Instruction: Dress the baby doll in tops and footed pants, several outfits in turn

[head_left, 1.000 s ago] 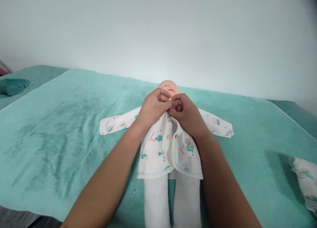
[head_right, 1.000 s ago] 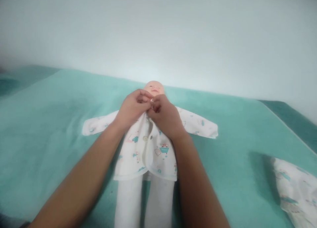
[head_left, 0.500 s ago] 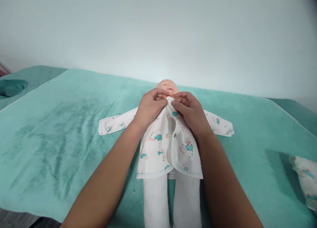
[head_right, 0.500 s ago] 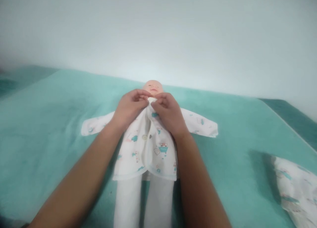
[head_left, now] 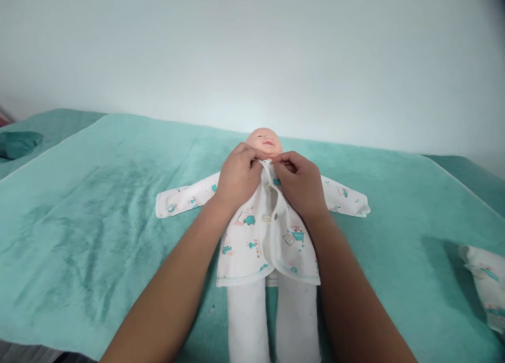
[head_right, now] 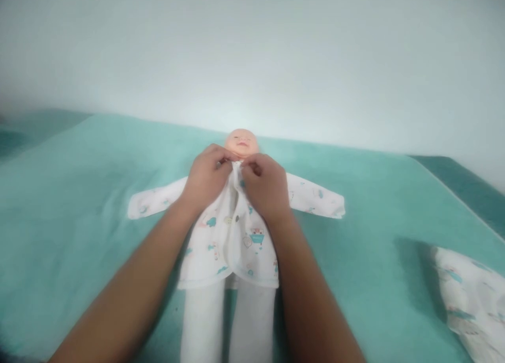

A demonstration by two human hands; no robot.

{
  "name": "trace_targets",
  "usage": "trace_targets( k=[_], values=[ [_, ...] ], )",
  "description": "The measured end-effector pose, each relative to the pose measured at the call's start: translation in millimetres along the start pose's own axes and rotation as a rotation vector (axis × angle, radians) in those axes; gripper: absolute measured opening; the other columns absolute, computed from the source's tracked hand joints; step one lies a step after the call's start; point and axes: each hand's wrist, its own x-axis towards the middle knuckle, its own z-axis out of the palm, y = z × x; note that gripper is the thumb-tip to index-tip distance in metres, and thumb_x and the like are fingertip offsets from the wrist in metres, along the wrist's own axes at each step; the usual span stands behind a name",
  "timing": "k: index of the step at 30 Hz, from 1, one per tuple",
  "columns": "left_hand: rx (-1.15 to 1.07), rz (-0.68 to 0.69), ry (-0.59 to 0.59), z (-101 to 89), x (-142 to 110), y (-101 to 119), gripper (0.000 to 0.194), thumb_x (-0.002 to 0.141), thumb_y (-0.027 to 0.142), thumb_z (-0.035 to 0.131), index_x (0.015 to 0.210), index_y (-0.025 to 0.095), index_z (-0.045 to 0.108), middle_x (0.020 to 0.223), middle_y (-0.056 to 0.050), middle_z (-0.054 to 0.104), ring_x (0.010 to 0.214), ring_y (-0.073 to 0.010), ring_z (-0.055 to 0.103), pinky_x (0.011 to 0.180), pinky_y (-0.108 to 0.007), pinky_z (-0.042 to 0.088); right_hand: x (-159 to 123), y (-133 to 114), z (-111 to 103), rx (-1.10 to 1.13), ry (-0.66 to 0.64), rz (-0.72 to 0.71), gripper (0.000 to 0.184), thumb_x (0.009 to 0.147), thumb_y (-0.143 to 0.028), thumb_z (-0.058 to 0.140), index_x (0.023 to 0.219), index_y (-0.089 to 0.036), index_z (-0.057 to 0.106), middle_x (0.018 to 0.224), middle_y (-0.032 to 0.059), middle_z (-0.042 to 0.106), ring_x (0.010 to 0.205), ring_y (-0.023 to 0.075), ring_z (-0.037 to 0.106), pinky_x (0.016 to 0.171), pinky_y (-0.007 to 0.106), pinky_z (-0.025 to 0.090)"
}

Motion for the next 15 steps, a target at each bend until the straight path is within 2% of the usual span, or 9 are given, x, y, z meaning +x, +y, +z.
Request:
trace_targets(
  k=[5,11,15],
  values=[
    [0.008,-0.004,0.033,1.5,-0.6,0.0,0.026,0.084,0.006,0.048,0.089,0.018,0.070,0.106,-0.005,0.067,0.102,-0.0183,0.063,0.095,-0.033,0.048,-0.1,2.3,1.3,-0.103,0.019,-0.092,0.023,0.079,-0.021,0.049,0.081,-0.021,0.072,0.088,0.0023,0.069,0.079,0.0190,0.059,0.075,0.035,0.044],
    [0.008,0.032,0.030,1.9,-0.4,-4.5,0.031,0.084,0.004,0.046,0.092,0.021,0.071,0.105,-0.003,0.067,0.102,-0.0183,0.063,0.094,-0.034,0.048,0.8,4.7,1.3,-0.181,-0.018,-0.049,0.029,0.082,-0.022,0.048,0.091,-0.023,0.075,0.097,0.0044,0.071,0.090,0.0231,0.062,0.080,0.038,0.044],
    [-0.019,0.078,0.038,2.0,-0.4,-6.1,0.033,0.082,0.001,0.043,0.089,0.021,0.069,0.102,-0.003,0.068,0.100,-0.0178,0.062,0.093,-0.034,0.048,1.5,3.5,0.8,-0.148,-0.040,0.006,0.029,0.081,-0.021,0.048,0.094,-0.023,0.073,0.098,0.0030,0.071,0.085,0.0208,0.061,0.078,0.036,0.044]
  ],
)
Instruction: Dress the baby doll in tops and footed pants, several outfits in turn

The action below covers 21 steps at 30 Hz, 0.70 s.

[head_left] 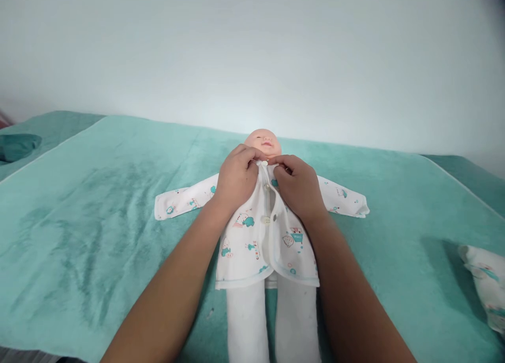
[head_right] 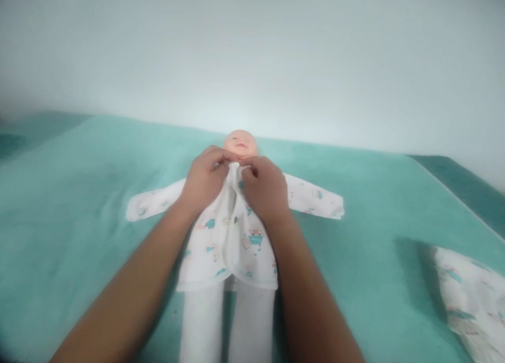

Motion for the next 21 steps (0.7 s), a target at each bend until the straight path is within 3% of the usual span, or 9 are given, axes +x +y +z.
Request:
trace_targets(
  k=[5,7,10,13,16,21],
  values=[
    [-0.086,-0.022,0.014,-4.7,1,4,0.024,0.082,0.005,0.048,0.086,0.021,0.066,0.100,-0.002,0.068,0.094,-0.0165,0.061,0.088,-0.031,0.048,-4,-8,-5,0.078,0.066,0.025,0.015,0.084,-0.030,0.054,0.082,-0.020,0.065,0.071,-0.0014,0.061,0.066,0.0147,0.052,0.064,0.029,0.039],
    [-0.166,-0.076,-0.026,-12.4,0,8,0.015,0.084,0.013,0.054,0.088,0.021,0.066,0.096,-0.002,0.068,0.087,-0.0155,0.061,0.081,-0.030,0.048,-8,-15,-12,0.034,0.046,0.023,0.026,0.088,-0.038,0.055,0.068,-0.020,0.056,0.064,-0.0023,0.054,0.061,0.0129,0.047,0.058,0.028,0.036],
    [-0.301,-0.183,-0.201,-30.1,-1,15,0.011,0.087,0.029,0.059,0.089,0.020,0.065,0.083,0.000,0.065,0.072,-0.0132,0.057,0.066,-0.027,0.045,-17,-30,-29,-0.097,-0.200,0.064,0.041,0.087,-0.048,0.059,0.059,-0.020,0.045,0.055,-0.0029,0.048,0.052,0.0110,0.041,0.049,0.027,0.028],
    [-0.294,-0.228,-0.473,-47.6,-2,21,0.020,0.085,0.038,0.064,0.080,0.018,0.067,0.075,0.000,0.063,0.067,-0.0123,0.055,0.060,-0.025,0.040,-23,-39,-45,-0.162,-0.448,0.114,0.039,0.083,-0.047,0.066,0.061,-0.020,0.047,0.056,-0.0028,0.050,0.046,0.0095,0.039,0.044,0.027,0.025],
    [-0.247,-0.213,-0.615,-57.2,-2,23,0.022,0.083,0.041,0.067,0.081,0.019,0.069,0.077,0.000,0.063,0.069,-0.0127,0.055,0.061,-0.026,0.039,-22,-37,-53,-0.116,-0.537,0.135,0.033,0.085,-0.045,0.064,0.065,-0.020,0.055,0.060,-0.0015,0.054,0.048,0.0101,0.043,0.044,0.026,0.029],
    [-0.225,-0.176,-0.671,-58.6,-1,23,0.020,0.082,0.038,0.067,0.084,0.019,0.070,0.082,0.000,0.064,0.072,-0.0121,0.054,0.064,-0.026,0.040,-14,-18,-51,0.161,-0.569,0.172,0.030,0.087,-0.047,0.064,0.074,-0.020,0.065,0.064,-0.0008,0.056,0.057,0.0114,0.052,0.053,0.024,0.039]
  ],
)
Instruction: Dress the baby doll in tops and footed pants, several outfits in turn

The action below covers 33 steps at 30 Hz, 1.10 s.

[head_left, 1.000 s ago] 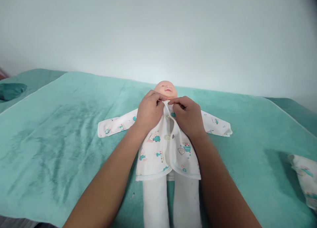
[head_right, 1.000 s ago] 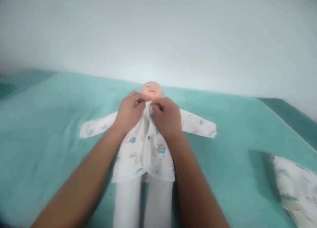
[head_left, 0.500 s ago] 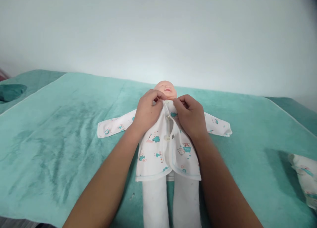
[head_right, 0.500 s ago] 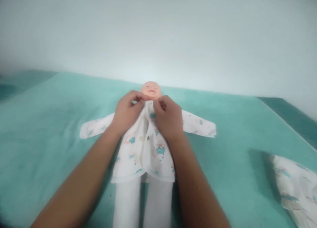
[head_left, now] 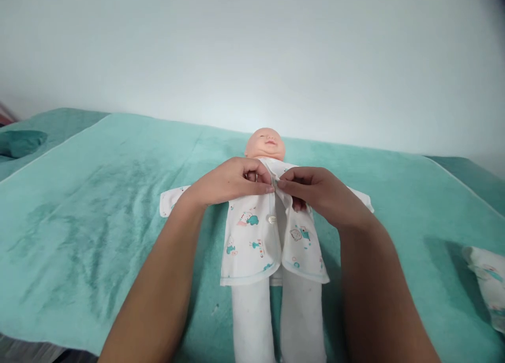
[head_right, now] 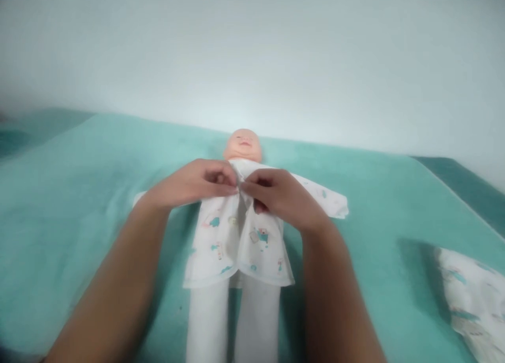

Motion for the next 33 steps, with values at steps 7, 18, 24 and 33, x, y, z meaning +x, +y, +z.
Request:
trace_targets(
  k=[7,18,24,33],
  values=[
    [-0.013,-0.007,0.002,2.0,2,-2,0.018,0.082,0.037,0.067,0.086,0.019,0.070,0.078,0.001,0.062,0.070,-0.0112,0.051,0.061,-0.025,0.038,11,18,-1,0.187,-0.026,-0.041,0.022,0.082,-0.041,0.073,0.086,-0.019,0.071,0.066,-0.0021,0.055,0.053,0.0071,0.048,0.049,0.020,0.037],
    [-0.019,-0.014,0.039,3.5,3,-2,0.021,0.078,0.039,0.070,0.083,0.019,0.070,0.076,0.000,0.063,0.068,-0.0121,0.053,0.059,-0.025,0.038,14,23,-1,0.294,-0.030,-0.052,0.023,0.080,-0.040,0.076,0.089,-0.018,0.072,0.066,-0.0028,0.054,0.050,0.0057,0.044,0.045,0.019,0.035],
    [-0.068,-0.003,0.048,2.0,2,-5,0.017,0.079,0.035,0.069,0.082,0.018,0.072,0.077,-0.001,0.063,0.068,-0.0122,0.052,0.060,-0.026,0.038,16,25,0,0.309,-0.014,-0.062,0.025,0.081,-0.042,0.075,0.087,-0.018,0.072,0.063,-0.0031,0.053,0.049,0.0066,0.045,0.044,0.020,0.034],
    [-0.065,0.013,0.078,5.2,4,-7,0.025,0.081,0.043,0.069,0.081,0.019,0.073,0.075,0.000,0.061,0.069,-0.0121,0.051,0.061,-0.025,0.037,16,25,1,0.323,-0.014,-0.079,0.025,0.083,-0.042,0.073,0.080,-0.018,0.068,0.056,-0.0044,0.052,0.046,0.0072,0.044,0.044,0.022,0.031]
  ],
)
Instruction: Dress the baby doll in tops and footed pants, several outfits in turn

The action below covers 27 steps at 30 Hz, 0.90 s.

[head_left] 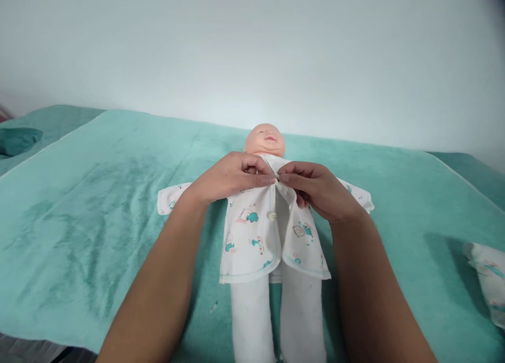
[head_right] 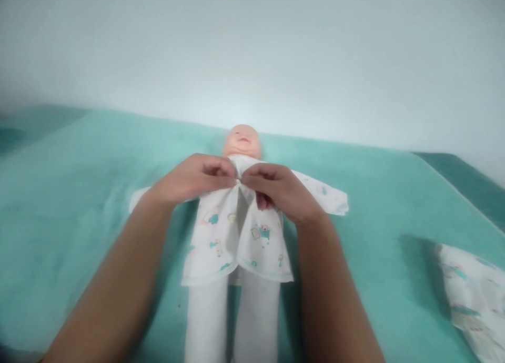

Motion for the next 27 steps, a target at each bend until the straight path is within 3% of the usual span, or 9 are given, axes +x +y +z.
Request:
trace_targets(
  k=[5,13,27],
  values=[
    [0.001,-0.017,0.003,1.0,0.1,0.6,0.023,0.080,0.043,0.070,0.080,0.019,0.072,0.074,0.000,0.059,0.068,-0.0117,0.050,0.059,-0.025,0.035,-0.7,0.8,-0.4,0.032,-0.007,-0.012,0.026,0.086,-0.041,0.069,0.075,-0.018,0.066,0.051,-0.0043,0.050,0.046,0.0083,0.045,0.045,0.023,0.030],
    [-0.020,-0.003,0.017,1.3,1.6,-1.8,0.023,0.079,0.042,0.072,0.081,0.020,0.068,0.073,0.001,0.056,0.066,-0.0112,0.049,0.058,-0.025,0.035,1.6,4.8,-2.0,0.071,-0.038,0.011,0.018,0.082,-0.034,0.073,0.087,-0.018,0.072,0.063,-0.0020,0.060,0.047,0.0069,0.046,0.042,0.022,0.031],
    [-0.078,0.026,0.025,0.9,2.4,-5.0,0.019,0.078,0.037,0.072,0.084,0.020,0.067,0.073,0.001,0.056,0.068,-0.0113,0.050,0.061,-0.025,0.038,2.7,6.1,-0.6,0.075,-0.024,-0.030,0.013,0.080,-0.026,0.073,0.090,-0.020,0.071,0.059,-0.0041,0.061,0.044,0.0063,0.046,0.040,0.019,0.032]
  ],
)
